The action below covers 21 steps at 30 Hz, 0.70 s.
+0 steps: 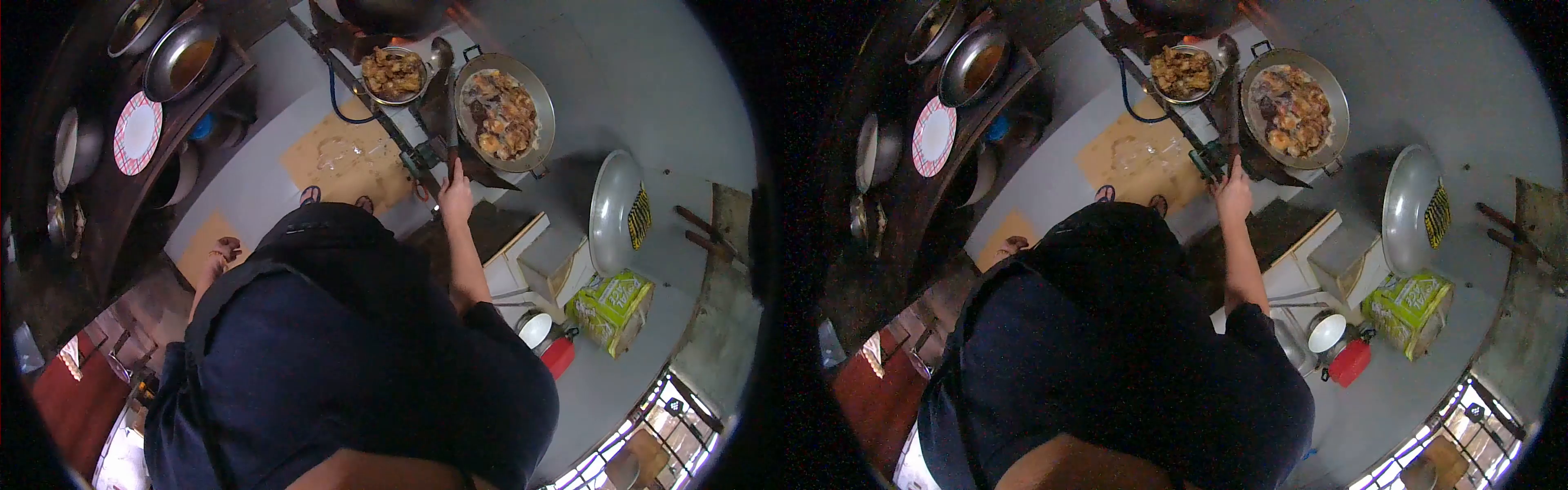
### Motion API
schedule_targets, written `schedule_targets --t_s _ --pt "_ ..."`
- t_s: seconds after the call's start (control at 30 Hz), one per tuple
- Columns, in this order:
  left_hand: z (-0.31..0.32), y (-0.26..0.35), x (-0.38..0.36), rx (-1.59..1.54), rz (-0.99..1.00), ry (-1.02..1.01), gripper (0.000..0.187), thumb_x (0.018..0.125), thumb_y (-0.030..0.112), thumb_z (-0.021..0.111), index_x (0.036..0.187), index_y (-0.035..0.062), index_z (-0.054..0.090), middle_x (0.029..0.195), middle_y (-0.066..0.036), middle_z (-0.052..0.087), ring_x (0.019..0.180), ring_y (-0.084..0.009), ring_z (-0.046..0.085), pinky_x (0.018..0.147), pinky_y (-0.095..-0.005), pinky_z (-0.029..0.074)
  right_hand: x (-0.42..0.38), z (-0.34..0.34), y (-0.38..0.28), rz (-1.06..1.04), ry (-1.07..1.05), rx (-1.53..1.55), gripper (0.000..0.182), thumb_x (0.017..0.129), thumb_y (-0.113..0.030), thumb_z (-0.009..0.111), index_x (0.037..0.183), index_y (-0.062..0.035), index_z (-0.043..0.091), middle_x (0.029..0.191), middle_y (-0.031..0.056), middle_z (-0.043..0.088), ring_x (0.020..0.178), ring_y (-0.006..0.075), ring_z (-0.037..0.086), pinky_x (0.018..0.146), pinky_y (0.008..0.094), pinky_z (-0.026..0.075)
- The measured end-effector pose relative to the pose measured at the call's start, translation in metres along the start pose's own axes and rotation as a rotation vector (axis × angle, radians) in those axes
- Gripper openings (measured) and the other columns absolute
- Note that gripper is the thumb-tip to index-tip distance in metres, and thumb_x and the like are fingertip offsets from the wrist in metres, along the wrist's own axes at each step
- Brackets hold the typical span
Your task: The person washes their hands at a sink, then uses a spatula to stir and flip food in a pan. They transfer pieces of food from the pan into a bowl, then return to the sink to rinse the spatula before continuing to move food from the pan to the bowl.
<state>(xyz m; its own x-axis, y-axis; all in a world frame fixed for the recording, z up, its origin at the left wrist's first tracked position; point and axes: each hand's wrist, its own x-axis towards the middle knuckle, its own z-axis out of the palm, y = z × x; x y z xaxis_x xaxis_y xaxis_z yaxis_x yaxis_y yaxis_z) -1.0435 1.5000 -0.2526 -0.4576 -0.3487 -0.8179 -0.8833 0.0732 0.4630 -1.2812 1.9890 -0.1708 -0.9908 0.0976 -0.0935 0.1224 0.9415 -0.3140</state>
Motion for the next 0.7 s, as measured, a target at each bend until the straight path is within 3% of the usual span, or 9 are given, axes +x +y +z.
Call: schedule_targets --t_s 0.13,0.33,0.43,0.5,0.53,0.6,0.67,0.7 --pt "0.005 0.011 0.012 -0.054 -0.076 0.003 0.008 0.077 0.01 0.049 0.084 0.0083 0.053 0.079 -0.004 0.057 0.069 -0.0175 0.059 0.05 -0.026 0.042 -0.007 -0.007 0.022 0.038 0.164 0.109 0.051 0.075 -0.015 0.05 0.122 -0.0123 0.032 0.088 0.0212 0.053 0.075 0.0376 0.052 0.063 0.0435 0.043" --pt "0.007 0.045 0.001 -0.02 -0.12 -0.037 0.013 0.08 0.013 0.046 0.088 0.0072 0.054 0.084 -0.005 0.057 0.075 -0.0176 0.058 0.055 -0.026 0.042 0.01 -0.009 0.06 0.197 0.18 0.169 0.046 0.073 -0.015 0.053 0.117 -0.0056 0.04 0.085 0.0227 0.056 0.076 0.0347 0.055 0.068 0.0387 0.043" --pt "0.005 0.037 0.015 0.006 -0.074 -0.04 0.015 0.081 0.013 0.044 0.09 0.0058 0.054 0.083 -0.005 0.057 0.073 -0.0182 0.058 0.053 -0.0256 0.042 0.019 0.018 0.095 0.085 0.291 0.291 0.047 0.073 -0.013 0.054 0.116 -0.0035 0.04 0.077 0.0187 0.058 0.063 0.0293 0.057 0.059 0.0354 0.045" --pt "0.003 0.035 0.023 -0.002 -0.087 -0.052 0.015 0.08 0.013 0.044 0.09 0.0054 0.054 0.083 -0.006 0.057 0.072 -0.0183 0.058 0.052 -0.0253 0.042 0.021 0.021 0.099 0.225 0.156 0.402 0.045 0.074 -0.012 0.055 0.115 -0.0022 0.041 0.066 0.0129 0.056 0.049 0.0195 0.055 0.046 0.0301 0.043" --pt "0.002 0.033 0.026 -0.012 -0.102 -0.064 0.016 0.08 0.012 0.045 0.09 0.005 0.054 0.082 -0.006 0.057 0.071 -0.0185 0.058 0.051 -0.025 0.041 0.02 0.023 0.101 0.224 0.156 0.403 0.045 0.074 -0.012 0.055 0.115 -0.0022 0.041 0.066 0.0129 0.056 0.049 0.0195 0.055 0.046 0.0301 0.043" --pt "0.001 0.033 0.027 -0.023 -0.104 -0.055 0.015 0.08 0.012 0.045 0.09 0.0048 0.054 0.082 -0.006 0.057 0.07 -0.0185 0.058 0.051 -0.0249 0.041 0.011 0.005 0.083 0.448 0.012 0.688 0.041 0.076 -0.011 0.053 0.114 -0.002 0.042 0.059 0.0082 0.052 0.041 0.0128 0.049 0.038 0.0268 0.037" --pt "0.0 0.032 0.025 -0.035 -0.108 -0.046 0.015 0.08 0.012 0.045 0.089 0.0045 0.054 0.081 -0.006 0.057 0.07 -0.0184 0.058 0.05 -0.0247 0.041 0.011 0.007 0.084 0.475 -0.011 0.753 0.04 0.077 -0.01 0.052 0.115 -0.0022 0.042 0.057 0.0078 0.051 0.04 0.0132 0.048 0.037 0.0265 0.036" --pt "-0.002 0.03 0.024 -0.003 -0.1 -0.057 0.018 0.08 0.014 0.045 0.091 0.003 0.054 0.086 -0.008 0.057 0.077 -0.0218 0.057 0.06 -0.0296 0.043 0.01 0.007 0.084 0.504 -0.034 0.816 0.04 0.078 -0.009 0.051 0.116 -0.0023 0.041 0.055 0.0074 0.05 0.04 0.0135 0.048 0.036 0.0262 0.036"
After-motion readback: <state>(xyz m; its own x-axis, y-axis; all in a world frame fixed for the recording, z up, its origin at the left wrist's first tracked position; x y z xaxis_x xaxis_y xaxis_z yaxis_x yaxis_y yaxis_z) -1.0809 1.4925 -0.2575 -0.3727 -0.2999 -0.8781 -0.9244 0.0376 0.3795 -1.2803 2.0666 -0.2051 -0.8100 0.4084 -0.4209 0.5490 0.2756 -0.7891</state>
